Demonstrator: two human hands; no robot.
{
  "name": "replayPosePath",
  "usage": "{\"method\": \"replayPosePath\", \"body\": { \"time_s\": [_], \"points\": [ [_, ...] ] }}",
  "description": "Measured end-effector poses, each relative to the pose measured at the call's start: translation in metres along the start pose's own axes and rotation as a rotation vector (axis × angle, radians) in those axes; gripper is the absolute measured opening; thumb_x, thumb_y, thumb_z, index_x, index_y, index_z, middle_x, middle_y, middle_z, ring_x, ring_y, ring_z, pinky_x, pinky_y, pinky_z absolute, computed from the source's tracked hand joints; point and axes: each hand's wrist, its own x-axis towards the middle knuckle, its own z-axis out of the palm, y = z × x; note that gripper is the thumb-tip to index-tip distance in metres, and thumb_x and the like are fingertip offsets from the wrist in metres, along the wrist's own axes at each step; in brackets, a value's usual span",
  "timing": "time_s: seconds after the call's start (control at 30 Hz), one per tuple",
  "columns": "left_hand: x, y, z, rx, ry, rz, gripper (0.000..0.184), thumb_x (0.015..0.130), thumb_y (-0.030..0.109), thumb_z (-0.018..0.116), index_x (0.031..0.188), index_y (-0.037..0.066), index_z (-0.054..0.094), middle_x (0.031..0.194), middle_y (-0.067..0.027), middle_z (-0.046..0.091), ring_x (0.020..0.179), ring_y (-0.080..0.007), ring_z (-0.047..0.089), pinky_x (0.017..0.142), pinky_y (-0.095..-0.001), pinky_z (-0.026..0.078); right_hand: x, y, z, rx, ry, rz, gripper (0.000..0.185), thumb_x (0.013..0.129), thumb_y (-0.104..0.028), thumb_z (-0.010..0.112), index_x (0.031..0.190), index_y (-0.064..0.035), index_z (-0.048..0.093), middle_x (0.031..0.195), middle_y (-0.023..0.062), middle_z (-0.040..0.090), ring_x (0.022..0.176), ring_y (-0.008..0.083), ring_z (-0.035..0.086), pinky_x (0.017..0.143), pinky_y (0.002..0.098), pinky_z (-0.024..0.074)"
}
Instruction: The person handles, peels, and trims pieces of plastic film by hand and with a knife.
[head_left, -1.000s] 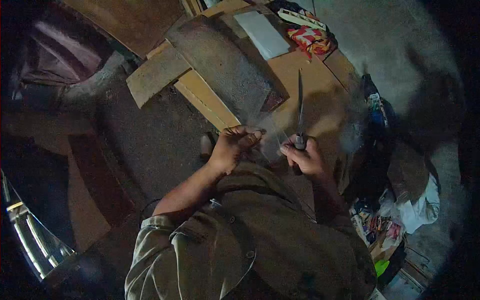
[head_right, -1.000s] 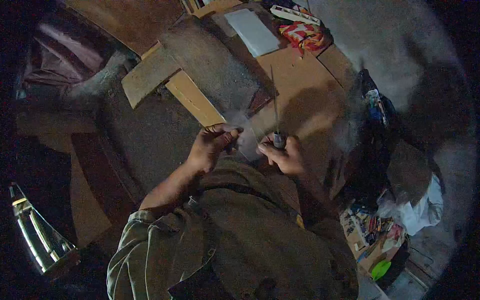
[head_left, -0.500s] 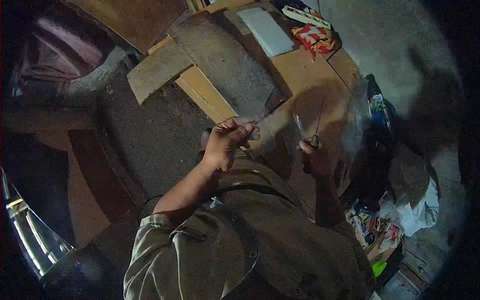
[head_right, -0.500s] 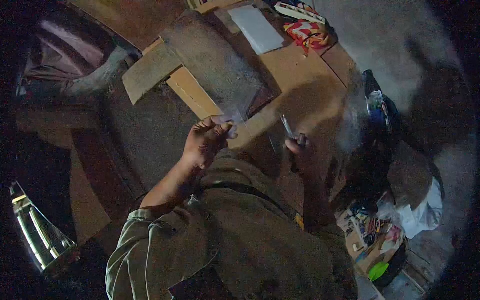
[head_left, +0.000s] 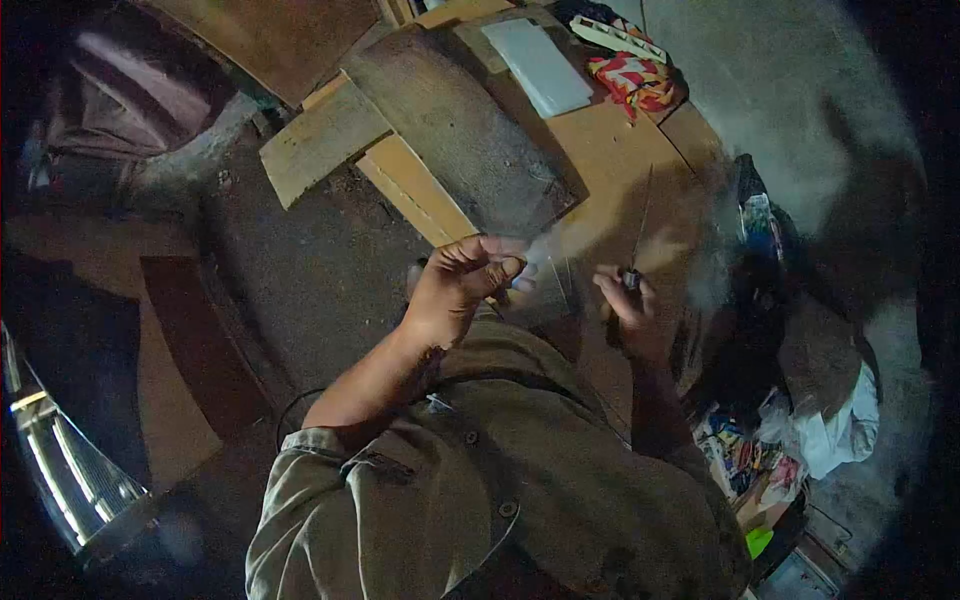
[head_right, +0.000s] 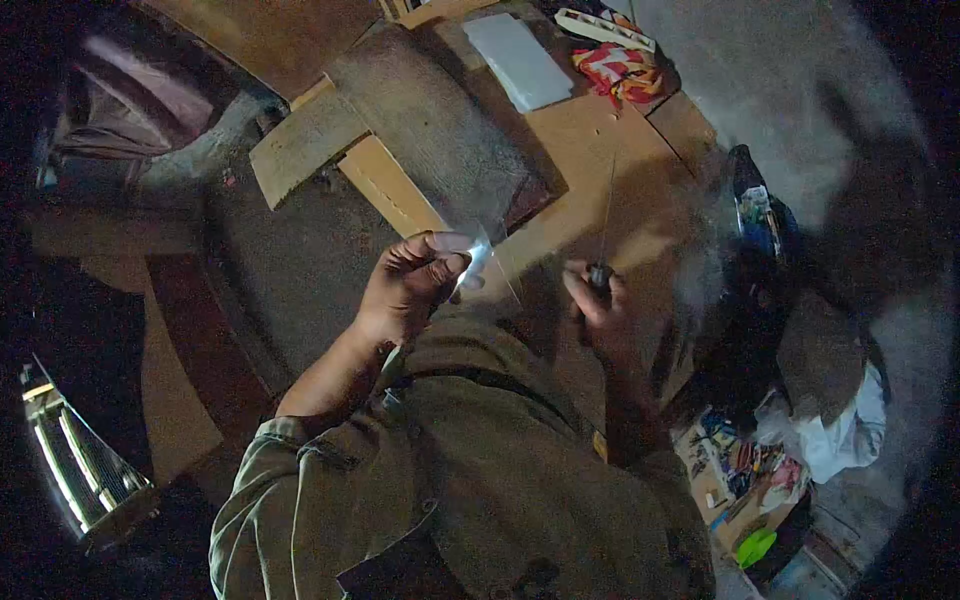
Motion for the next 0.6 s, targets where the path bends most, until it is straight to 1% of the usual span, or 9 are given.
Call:
{"method": "replayPosePath", "body": {
  "time_s": [0.03, 0.1, 0.23, 0.3, 0.43, 0.5, 0.53, 0.57, 0.6],
  "points": [
    [0.000, 0.000, 0.001, 0.002, -0.006, -0.005, 0.017, 0.087, 0.007, 0.062, 0.103, 0.002, 0.063, 0.088, -0.0051, 0.067, 0.075, -0.0132, 0.064, 0.061, -0.0251, 0.050, -0.002, -0.013, 0.007, 0.002, 0.007, 0.002, 0.027, 0.086, -0.023, 0.063, 0.102, -0.0014, 0.062, 0.085, 0.0046, 0.061, 0.065, 0.0161, 0.058, 0.059, 0.0307, 0.0462],
    [0.001, 0.000, 0.005, -0.001, -0.028, -0.044, 0.016, 0.088, 0.008, 0.061, 0.103, 0.001, 0.063, 0.088, -0.0049, 0.067, 0.074, -0.0127, 0.063, 0.061, -0.0246, 0.049, -0.005, -0.036, 0.024, 0.264, -0.197, 0.084, 0.019, 0.086, -0.016, 0.063, 0.098, -0.0016, 0.062, 0.077, 0.0020, 0.059, 0.056, 0.0116, 0.053, 0.051, 0.0270, 0.0430],
    [0.005, -0.010, 0.001, 0.110, -0.115, -0.022, 0.017, 0.089, 0.007, 0.058, 0.104, 0.000, 0.061, 0.090, -0.0062, 0.067, 0.075, -0.0138, 0.063, 0.062, -0.0257, 0.050, -0.004, -0.051, 0.043, 0.142, -0.221, 0.104, 0.015, 0.082, -0.011, 0.066, 0.092, -0.0001, 0.062, 0.079, 0.0060, 0.061, 0.052, 0.0100, 0.052, 0.047, 0.0271, 0.0405],
    [0.005, -0.010, -0.002, 0.218, -0.120, -0.102, 0.019, 0.090, 0.008, 0.057, 0.107, -0.001, 0.059, 0.093, -0.0091, 0.066, 0.079, -0.0163, 0.064, 0.067, -0.0279, 0.051, -0.001, -0.048, 0.044, 0.078, -0.252, 0.031, 0.014, 0.082, -0.008, 0.066, 0.092, 0.0003, 0.061, 0.071, 0.0049, 0.062, 0.050, 0.0099, 0.053, 0.046, 0.0263, 0.0414],
    [0.007, -0.022, -0.013, 0.048, -0.139, -0.075, 0.023, 0.090, 0.010, 0.056, 0.110, -0.001, 0.057, 0.096, -0.0115, 0.065, 0.082, -0.0199, 0.064, 0.070, -0.0316, 0.051, -0.001, -0.036, 0.033, 0.151, -0.174, 0.015, 0.010, 0.084, -0.009, 0.064, 0.088, -0.0013, 0.060, 0.075, 0.0067, 0.063, 0.052, 0.0088, 0.054, 0.047, 0.0256, 0.0437],
    [0.008, -0.028, -0.018, -0.072, -0.091, -0.044, 0.024, 0.090, 0.011, 0.056, 0.112, 0.000, 0.055, 0.100, -0.0129, 0.064, 0.085, -0.0228, 0.064, 0.071, -0.0353, 0.052, 0.001, -0.035, 0.020, 0.066, -0.181, 0.063, 0.010, 0.084, -0.012, 0.063, 0.086, -0.0031, 0.059, 0.075, 0.0063, 0.063, 0.054, 0.0090, 0.055, 0.048, 0.0268, 0.0434],
    [0.006, -0.021, -0.016, -0.133, -0.056, -0.062, 0.024, 0.090, 0.009, 0.055, 0.113, 0.001, 0.054, 0.104, -0.0128, 0.064, 0.089, -0.0240, 0.064, 0.071, -0.0368, 0.051, 0.002, -0.024, 0.013, -0.035, -0.091, 0.087, 0.012, 0.084, -0.015, 0.063, 0.086, -0.0035, 0.060, 0.075, 0.0052, 0.062, 0.056, 0.0084, 0.054, 0.049, 0.0269, 0.0429],
    [0.007, -0.023, -0.018, -0.135, -0.056, -0.060, 0.024, 0.090, 0.009, 0.055, 0.113, 0.001, 0.054, 0.104, -0.0128, 0.064, 0.089, -0.0240, 0.064, 0.071, -0.0368, 0.051, 0.003, -0.015, 0.008, -0.136, -0.003, 0.110, 0.014, 0.083, -0.017, 0.063, 0.087, -0.0040, 0.060, 0.074, 0.0040, 0.062, 0.057, 0.0077, 0.054, 0.051, 0.0271, 0.0425],
    [0.008, -0.026, -0.023, -0.098, -0.033, -0.035, 0.023, 0.092, 0.012, 0.054, 0.113, 0.003, 0.056, 0.103, -0.0114, 0.064, 0.089, -0.0225, 0.064, 0.069, -0.0327, 0.050, 0.004, -0.013, 0.006, -0.208, 0.004, 0.098, 0.015, 0.083, -0.019, 0.063, 0.087, -0.0049, 0.060, 0.072, 0.0022, 0.060, 0.060, 0.0073, 0.053, 0.054, 0.0273, 0.0421]
  ]
}}
